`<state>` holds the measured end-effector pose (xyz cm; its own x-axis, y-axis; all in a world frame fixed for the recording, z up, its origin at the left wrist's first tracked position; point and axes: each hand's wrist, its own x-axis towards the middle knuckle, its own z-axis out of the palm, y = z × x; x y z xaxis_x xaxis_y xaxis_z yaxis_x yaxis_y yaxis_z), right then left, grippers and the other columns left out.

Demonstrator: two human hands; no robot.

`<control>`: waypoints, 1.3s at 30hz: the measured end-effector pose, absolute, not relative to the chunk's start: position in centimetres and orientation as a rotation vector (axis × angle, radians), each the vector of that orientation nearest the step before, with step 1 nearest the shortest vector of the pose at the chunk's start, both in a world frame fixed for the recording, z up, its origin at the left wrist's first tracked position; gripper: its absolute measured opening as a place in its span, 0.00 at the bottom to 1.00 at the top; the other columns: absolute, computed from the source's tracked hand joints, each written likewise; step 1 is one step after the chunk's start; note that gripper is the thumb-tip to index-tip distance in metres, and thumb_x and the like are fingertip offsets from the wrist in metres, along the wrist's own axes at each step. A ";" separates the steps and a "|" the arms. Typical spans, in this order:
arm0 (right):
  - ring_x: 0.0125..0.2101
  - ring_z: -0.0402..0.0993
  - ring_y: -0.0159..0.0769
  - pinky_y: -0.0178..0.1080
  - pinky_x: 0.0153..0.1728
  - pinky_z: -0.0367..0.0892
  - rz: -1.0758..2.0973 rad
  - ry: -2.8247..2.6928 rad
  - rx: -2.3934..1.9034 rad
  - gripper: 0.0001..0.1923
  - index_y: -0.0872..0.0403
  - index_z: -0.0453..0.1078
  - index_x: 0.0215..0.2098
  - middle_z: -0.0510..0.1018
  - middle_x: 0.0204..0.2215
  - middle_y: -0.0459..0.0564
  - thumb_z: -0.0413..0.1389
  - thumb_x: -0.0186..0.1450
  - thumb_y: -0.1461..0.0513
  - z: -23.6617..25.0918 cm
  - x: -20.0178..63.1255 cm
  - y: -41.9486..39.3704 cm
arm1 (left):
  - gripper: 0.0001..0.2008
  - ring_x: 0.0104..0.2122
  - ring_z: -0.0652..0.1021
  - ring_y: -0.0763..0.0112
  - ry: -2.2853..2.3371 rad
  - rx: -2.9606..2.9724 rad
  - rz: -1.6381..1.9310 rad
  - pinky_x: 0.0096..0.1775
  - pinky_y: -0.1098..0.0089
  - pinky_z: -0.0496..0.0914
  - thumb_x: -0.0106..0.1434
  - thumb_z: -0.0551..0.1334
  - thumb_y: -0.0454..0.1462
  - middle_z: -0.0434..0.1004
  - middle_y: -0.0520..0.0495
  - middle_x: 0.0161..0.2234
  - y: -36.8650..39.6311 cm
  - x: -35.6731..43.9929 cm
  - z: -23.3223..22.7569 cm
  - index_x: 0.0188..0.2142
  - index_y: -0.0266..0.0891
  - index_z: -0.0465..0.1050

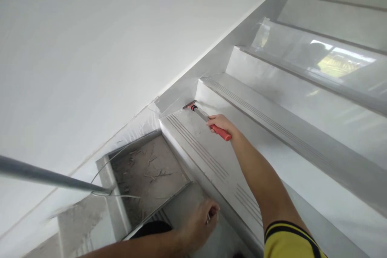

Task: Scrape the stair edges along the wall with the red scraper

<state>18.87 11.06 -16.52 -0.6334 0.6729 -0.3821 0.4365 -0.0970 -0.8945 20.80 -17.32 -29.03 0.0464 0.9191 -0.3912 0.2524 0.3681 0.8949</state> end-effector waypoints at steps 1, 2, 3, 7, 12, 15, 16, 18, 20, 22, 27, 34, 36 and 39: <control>0.13 0.65 0.28 0.30 0.12 0.56 1.820 -1.963 -1.227 0.22 0.63 0.70 0.47 0.72 0.17 0.47 0.61 0.53 0.67 -16.4 18.9 11.0 | 0.12 0.41 0.71 0.67 1.459 1.125 0.711 0.43 0.66 0.63 0.61 0.51 0.40 0.73 0.44 0.41 -17.2 20.9 -29.1 0.40 0.44 0.69; 0.13 0.65 0.28 0.30 0.12 0.56 1.824 -1.957 -1.226 0.23 0.63 0.69 0.47 0.72 0.18 0.47 0.61 0.53 0.67 -16.3 18.9 11.0 | 0.12 0.40 0.72 0.67 1.457 1.126 0.701 0.43 0.66 0.63 0.61 0.50 0.40 0.73 0.44 0.40 -17.2 20.9 -29.1 0.40 0.44 0.69; 0.13 0.64 0.28 0.30 0.12 0.56 1.826 -1.948 -1.234 0.23 0.64 0.69 0.48 0.72 0.17 0.46 0.61 0.53 0.67 -16.2 18.9 11.0 | 0.12 0.40 0.72 0.67 1.462 1.126 0.691 0.42 0.66 0.63 0.61 0.50 0.39 0.74 0.44 0.39 -17.1 20.9 -29.2 0.40 0.44 0.69; 0.13 0.64 0.28 0.30 0.12 0.56 1.875 -1.914 -1.251 0.27 0.65 0.66 0.52 0.72 0.17 0.46 0.61 0.54 0.68 -15.9 18.9 11.1 | 0.12 0.39 0.72 0.68 1.480 1.179 0.670 0.42 0.67 0.64 0.61 0.50 0.39 0.74 0.45 0.38 -16.9 20.9 -29.5 0.40 0.43 0.70; 0.13 0.65 0.27 0.29 0.12 0.57 1.918 -1.922 -1.242 0.28 0.65 0.62 0.56 0.72 0.19 0.45 0.58 0.57 0.68 -16.1 18.9 11.1 | 0.13 0.38 0.73 0.68 1.543 1.248 0.602 0.42 0.68 0.65 0.60 0.51 0.36 0.74 0.47 0.37 -16.9 20.9 -29.7 0.40 0.41 0.71; 0.13 0.65 0.27 0.29 0.12 0.57 1.937 -1.926 -1.255 0.27 0.65 0.62 0.56 0.72 0.18 0.45 0.57 0.58 0.69 -16.5 18.6 10.6 | 0.13 0.40 0.73 0.67 1.546 1.276 0.584 0.44 0.67 0.66 0.61 0.51 0.37 0.75 0.46 0.39 -16.9 21.0 -30.0 0.42 0.42 0.71; 0.13 0.65 0.27 0.29 0.12 0.57 1.936 -1.923 -1.263 0.27 0.65 0.62 0.56 0.72 0.18 0.45 0.57 0.58 0.69 -16.6 18.5 10.4 | 0.13 0.41 0.73 0.67 1.534 1.285 0.580 0.45 0.67 0.66 0.61 0.51 0.37 0.75 0.46 0.40 -16.9 21.0 -30.1 0.42 0.42 0.71; 0.14 0.65 0.27 0.29 0.12 0.57 1.918 -1.913 -1.276 0.28 0.65 0.61 0.56 0.72 0.18 0.45 0.58 0.58 0.68 -16.5 18.5 10.2 | 0.13 0.41 0.73 0.67 1.525 1.289 0.566 0.45 0.68 0.66 0.61 0.51 0.37 0.74 0.47 0.41 -16.9 20.9 -30.2 0.42 0.42 0.70; 0.13 0.65 0.27 0.29 0.12 0.56 1.908 -1.909 -1.260 0.26 0.65 0.62 0.55 0.72 0.19 0.46 0.57 0.57 0.69 -16.1 18.7 10.3 | 0.14 0.41 0.73 0.67 1.543 1.279 0.533 0.45 0.67 0.66 0.61 0.50 0.37 0.74 0.47 0.41 -16.9 20.8 -30.2 0.43 0.42 0.70; 0.13 0.64 0.27 0.29 0.11 0.56 1.926 -1.909 -1.224 0.24 0.65 0.64 0.52 0.72 0.18 0.45 0.57 0.57 0.69 -15.7 19.0 10.6 | 0.14 0.42 0.73 0.67 1.552 1.289 0.510 0.46 0.67 0.67 0.61 0.50 0.37 0.74 0.46 0.42 -16.9 20.8 -30.4 0.43 0.42 0.70; 0.13 0.65 0.27 0.29 0.12 0.56 1.881 -1.879 -1.200 0.25 0.64 0.65 0.52 0.72 0.19 0.46 0.58 0.56 0.68 -16.0 19.1 10.9 | 0.14 0.42 0.73 0.67 1.542 1.339 0.500 0.47 0.67 0.67 0.60 0.51 0.37 0.74 0.47 0.41 -16.8 20.6 -31.0 0.43 0.43 0.70; 0.15 0.65 0.27 0.29 0.15 0.59 1.826 -1.857 -1.243 0.24 0.64 0.66 0.52 0.71 0.19 0.45 0.56 0.58 0.66 -17.5 18.8 8.7 | 0.14 0.42 0.73 0.67 1.555 1.353 0.444 0.46 0.68 0.67 0.60 0.50 0.36 0.75 0.47 0.41 -16.6 20.3 -29.6 0.42 0.42 0.70; 0.15 0.66 0.26 0.29 0.17 0.61 1.692 -1.914 -1.225 0.25 0.63 0.66 0.54 0.70 0.18 0.43 0.56 0.57 0.66 -17.6 18.7 7.4 | 0.15 0.43 0.74 0.66 1.570 1.351 0.424 0.46 0.67 0.67 0.60 0.50 0.36 0.75 0.46 0.41 -16.6 20.0 -29.0 0.43 0.41 0.70; 0.16 0.66 0.26 0.28 0.19 0.62 1.490 -1.960 -1.250 0.34 0.60 0.60 0.61 0.69 0.18 0.40 0.54 0.54 0.70 -18.9 17.7 4.1 | 0.17 0.44 0.74 0.64 1.595 1.376 0.373 0.47 0.65 0.68 0.60 0.49 0.35 0.75 0.45 0.42 -16.7 19.3 -28.5 0.45 0.41 0.69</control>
<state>17.67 4.12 -18.86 -0.5336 0.8199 -0.2076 0.4194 0.0433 -0.9068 19.32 -16.73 -28.45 0.0982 0.8847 -0.4557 0.5912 0.3165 0.7419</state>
